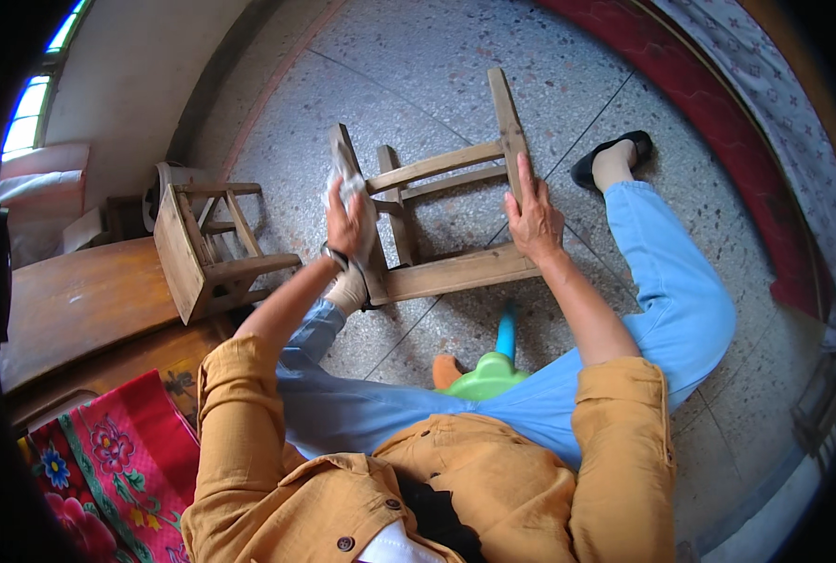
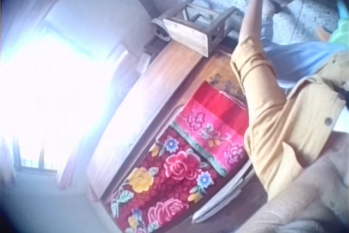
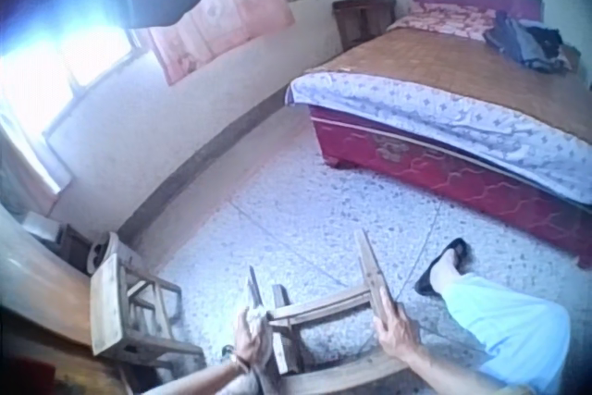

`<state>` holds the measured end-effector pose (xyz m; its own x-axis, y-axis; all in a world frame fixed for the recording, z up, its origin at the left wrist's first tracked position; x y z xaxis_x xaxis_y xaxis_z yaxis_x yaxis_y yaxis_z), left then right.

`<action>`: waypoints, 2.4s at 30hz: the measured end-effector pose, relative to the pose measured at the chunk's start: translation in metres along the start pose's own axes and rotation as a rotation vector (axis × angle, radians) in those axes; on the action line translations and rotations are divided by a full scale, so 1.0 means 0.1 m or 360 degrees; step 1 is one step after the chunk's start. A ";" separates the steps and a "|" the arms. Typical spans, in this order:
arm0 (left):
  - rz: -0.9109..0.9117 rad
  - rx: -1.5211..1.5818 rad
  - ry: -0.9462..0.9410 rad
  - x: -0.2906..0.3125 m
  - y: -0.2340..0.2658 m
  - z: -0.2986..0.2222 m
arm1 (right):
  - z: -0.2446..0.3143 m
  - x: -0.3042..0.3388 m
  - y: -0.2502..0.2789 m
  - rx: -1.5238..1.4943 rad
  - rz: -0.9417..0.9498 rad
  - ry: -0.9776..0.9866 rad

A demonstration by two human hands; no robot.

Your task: The person sits on the floor and wipes the surface of a small wooden stool with a white cloth. They then flip the stool over and wipe the legs and underside frame with the same cloth.

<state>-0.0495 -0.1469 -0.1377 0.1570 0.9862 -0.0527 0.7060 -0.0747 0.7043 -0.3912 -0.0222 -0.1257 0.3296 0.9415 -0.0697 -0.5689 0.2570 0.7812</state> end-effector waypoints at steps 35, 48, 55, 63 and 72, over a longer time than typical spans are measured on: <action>-0.0311 -0.0126 -0.0030 -1.04 0.14 -0.07 | 0.02 0.01 -0.01 -0.0016 0.0034 -0.0030; 0.0147 0.0031 -0.0733 0.05 -1.50 -2.03 | -0.01 0.00 0.03 -0.0123 -0.0017 -0.0125; 0.0416 -0.0558 -0.0927 0.02 -1.53 -1.99 | -0.23 0.01 -0.11 -0.0070 0.0057 -0.0230; 0.0690 -0.1029 -0.1185 0.03 -0.35 -1.10 | -0.18 0.00 -0.08 -0.0086 0.0058 -0.0241; 0.0418 -0.0566 -0.0456 0.60 0.07 -0.49 | -0.19 0.02 -0.11 -0.0029 0.0085 -0.0255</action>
<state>-0.0689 -0.0805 -0.1011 0.5149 0.8573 0.0012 0.3475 -0.2099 0.9139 -0.3990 -0.0191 -0.1464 0.4134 0.9076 0.0726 -0.6021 0.2127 0.7696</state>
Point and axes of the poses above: each hand's wrist, its own x-axis away from the middle knuckle, its own y-axis out of the back of the hand, z = x × y, the point moved 10 cm from there along -x, towards the middle knuckle, and after that the axes turned 2 degrees about -y, right-handed, at the moved point
